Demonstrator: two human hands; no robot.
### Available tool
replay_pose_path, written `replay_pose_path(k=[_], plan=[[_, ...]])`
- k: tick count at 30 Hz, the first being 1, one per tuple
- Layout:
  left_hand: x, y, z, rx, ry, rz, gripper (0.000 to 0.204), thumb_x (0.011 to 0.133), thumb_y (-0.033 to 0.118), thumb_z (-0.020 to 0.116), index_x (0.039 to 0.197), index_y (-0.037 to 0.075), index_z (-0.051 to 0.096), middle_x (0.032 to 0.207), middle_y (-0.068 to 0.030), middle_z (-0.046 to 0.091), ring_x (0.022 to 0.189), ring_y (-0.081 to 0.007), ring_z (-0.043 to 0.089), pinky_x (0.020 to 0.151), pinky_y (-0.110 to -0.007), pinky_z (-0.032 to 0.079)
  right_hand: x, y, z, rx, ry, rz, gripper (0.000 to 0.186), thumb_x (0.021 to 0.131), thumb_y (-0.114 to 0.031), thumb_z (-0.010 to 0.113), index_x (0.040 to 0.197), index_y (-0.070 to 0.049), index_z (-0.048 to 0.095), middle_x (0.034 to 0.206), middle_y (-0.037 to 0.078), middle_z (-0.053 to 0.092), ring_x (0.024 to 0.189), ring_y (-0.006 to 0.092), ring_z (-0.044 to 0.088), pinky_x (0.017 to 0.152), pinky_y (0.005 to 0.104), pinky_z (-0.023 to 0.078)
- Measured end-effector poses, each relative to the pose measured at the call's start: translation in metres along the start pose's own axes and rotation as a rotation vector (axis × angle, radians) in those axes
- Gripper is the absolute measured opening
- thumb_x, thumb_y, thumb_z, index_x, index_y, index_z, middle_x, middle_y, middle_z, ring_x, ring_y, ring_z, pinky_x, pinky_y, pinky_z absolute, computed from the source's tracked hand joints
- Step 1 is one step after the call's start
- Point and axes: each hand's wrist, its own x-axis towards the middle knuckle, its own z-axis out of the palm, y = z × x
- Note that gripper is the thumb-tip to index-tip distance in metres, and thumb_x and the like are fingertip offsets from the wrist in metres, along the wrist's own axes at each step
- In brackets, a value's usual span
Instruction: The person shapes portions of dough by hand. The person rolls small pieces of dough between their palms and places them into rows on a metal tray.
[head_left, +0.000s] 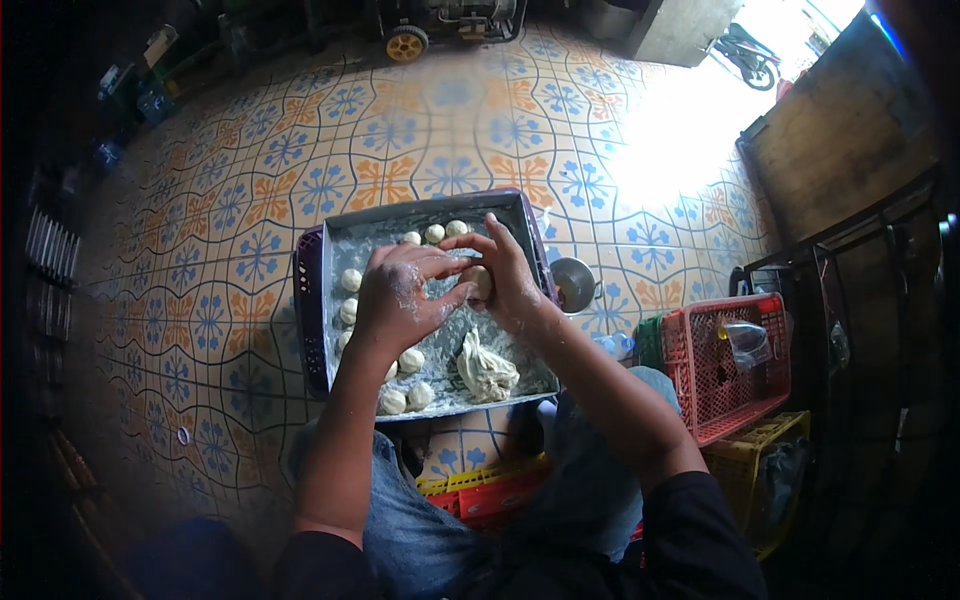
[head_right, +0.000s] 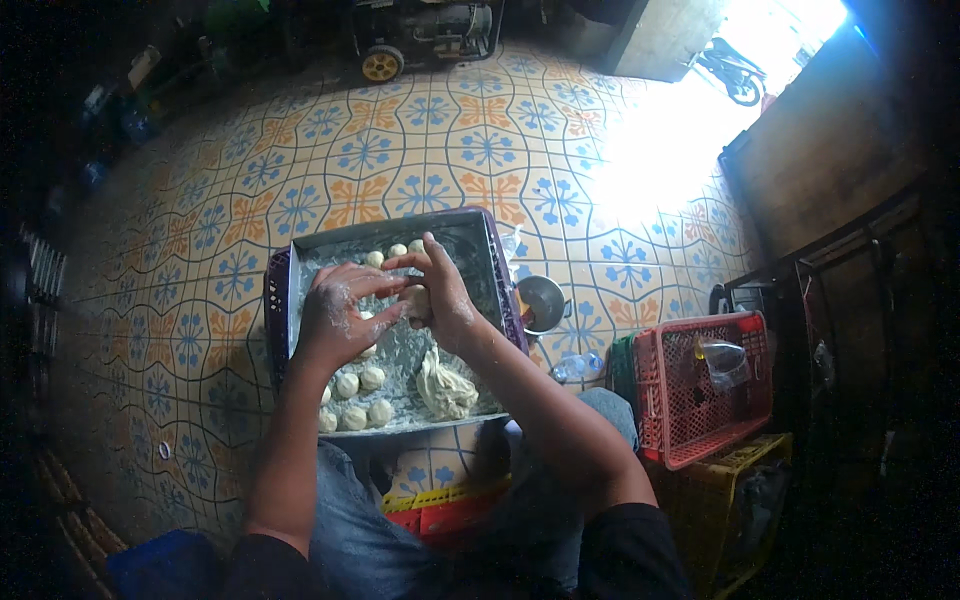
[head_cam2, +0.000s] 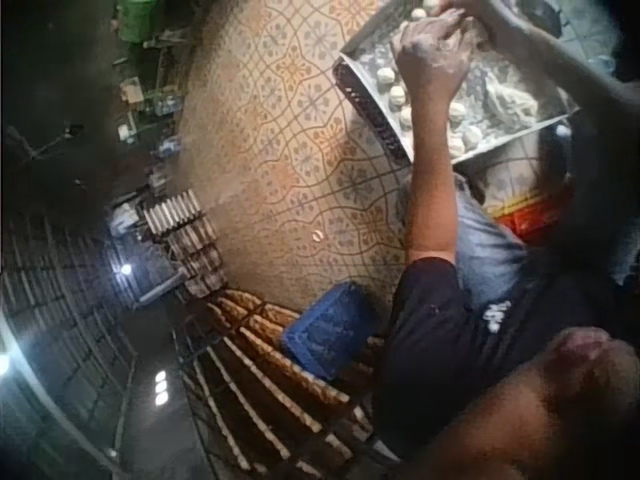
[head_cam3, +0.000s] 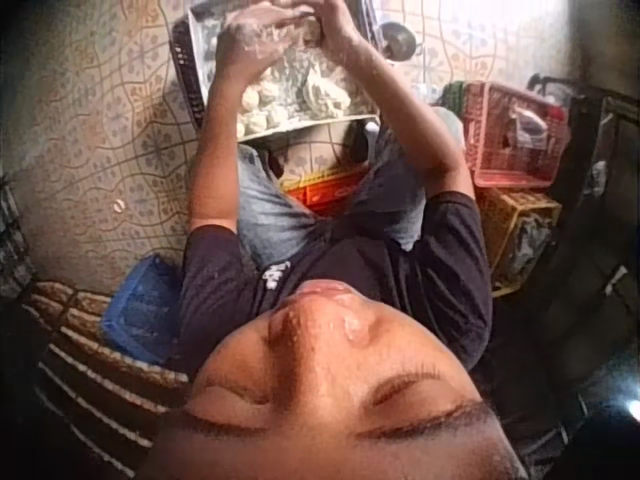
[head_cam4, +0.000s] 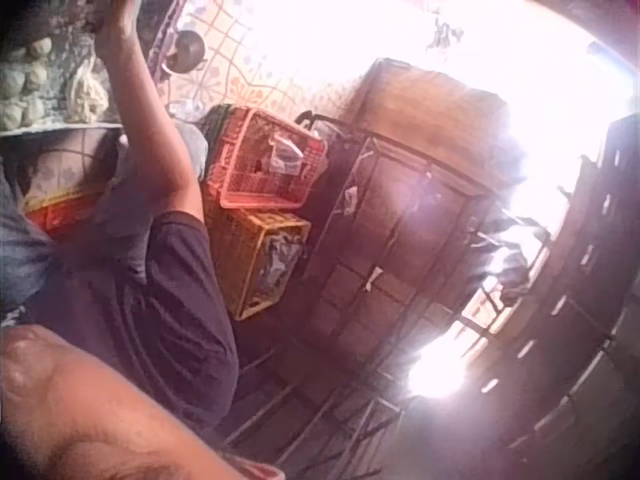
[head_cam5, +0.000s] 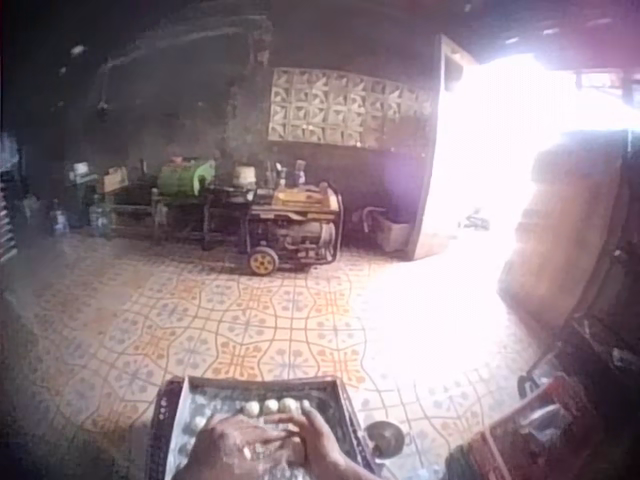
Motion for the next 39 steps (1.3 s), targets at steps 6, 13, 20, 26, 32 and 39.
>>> replay_pose_path(k=[6, 13, 20, 26, 32, 39], plan=[[0.001, 0.003, 0.0, -0.03, 0.004, -0.008, 0.019, 0.077, 0.025, 0.084, 0.092, 0.016, 0.079, 0.096, -0.0031, 0.076, 0.096, -0.0228, 0.069, 0.097, -0.042, 0.045, 0.001, 0.003, -0.002, 0.053, -0.022, 0.02, 0.066, 0.098, -0.073, 0.033, 0.104, -0.015, 0.063, 0.083, 0.004, 0.064, 0.063, 0.0113, 0.06, 0.049, 0.0246, 0.036], [-0.001, 0.004, -0.001, 0.004, 0.011, 0.047, 0.015, 0.074, 0.02, 0.084, 0.087, 0.016, 0.078, 0.092, 0.001, 0.074, 0.094, -0.0201, 0.067, 0.095, -0.041, 0.045, -0.004, 0.009, 0.008, 0.032, 0.07, 0.02, 0.055, 0.102, -0.067, 0.038, 0.098, -0.015, 0.057, 0.078, 0.0, 0.058, 0.055, 0.0097, 0.048, 0.047, 0.024, 0.032], [0.002, 0.009, -0.004, 0.001, 0.059, 0.083, 0.012, 0.073, 0.019, 0.084, 0.083, 0.018, 0.078, 0.089, 0.0041, 0.074, 0.094, -0.0178, 0.067, 0.096, -0.039, 0.045, 0.0, 0.009, 0.007, 0.022, 0.022, -0.044, 0.058, 0.103, -0.067, 0.038, 0.097, -0.013, 0.057, 0.073, 0.001, 0.057, 0.053, 0.0099, 0.046, 0.046, 0.0227, 0.027], [0.002, 0.01, -0.004, 0.025, 0.076, 0.081, 0.017, 0.07, 0.016, 0.087, 0.084, 0.015, 0.077, 0.091, 0.0035, 0.074, 0.098, -0.0178, 0.068, 0.098, -0.042, 0.044, -0.005, 0.002, 0.012, -0.015, 0.027, -0.046, 0.058, 0.101, -0.07, 0.038, 0.098, -0.015, 0.058, 0.077, -0.002, 0.058, 0.058, 0.0071, 0.049, 0.049, 0.0225, 0.03], [0.003, 0.007, -0.003, 0.09, 0.045, 0.13, 0.016, 0.074, 0.013, 0.084, 0.088, 0.014, 0.077, 0.094, 0.0019, 0.074, 0.1, -0.0187, 0.067, 0.098, -0.041, 0.044, -0.008, 0.0, 0.008, 0.003, -0.06, -0.035, 0.062, 0.099, -0.074, 0.034, 0.102, -0.017, 0.058, 0.083, -0.003, 0.06, 0.069, 0.0069, 0.056, 0.053, 0.0238, 0.032], [0.005, 0.006, 0.012, -1.349, 0.23, -0.523, 0.053, 0.101, 0.046, 0.053, 0.136, 0.007, 0.058, 0.14, -0.0166, 0.058, 0.129, -0.03, 0.056, 0.115, -0.045, 0.037, -0.033, -0.006, 0.039, -0.526, -0.015, -0.901, 0.071, 0.094, -0.058, 0.061, 0.133, 0.001, 0.054, 0.116, 0.015, 0.064, 0.114, 0.0226, 0.061, 0.096, 0.0366, 0.048]])
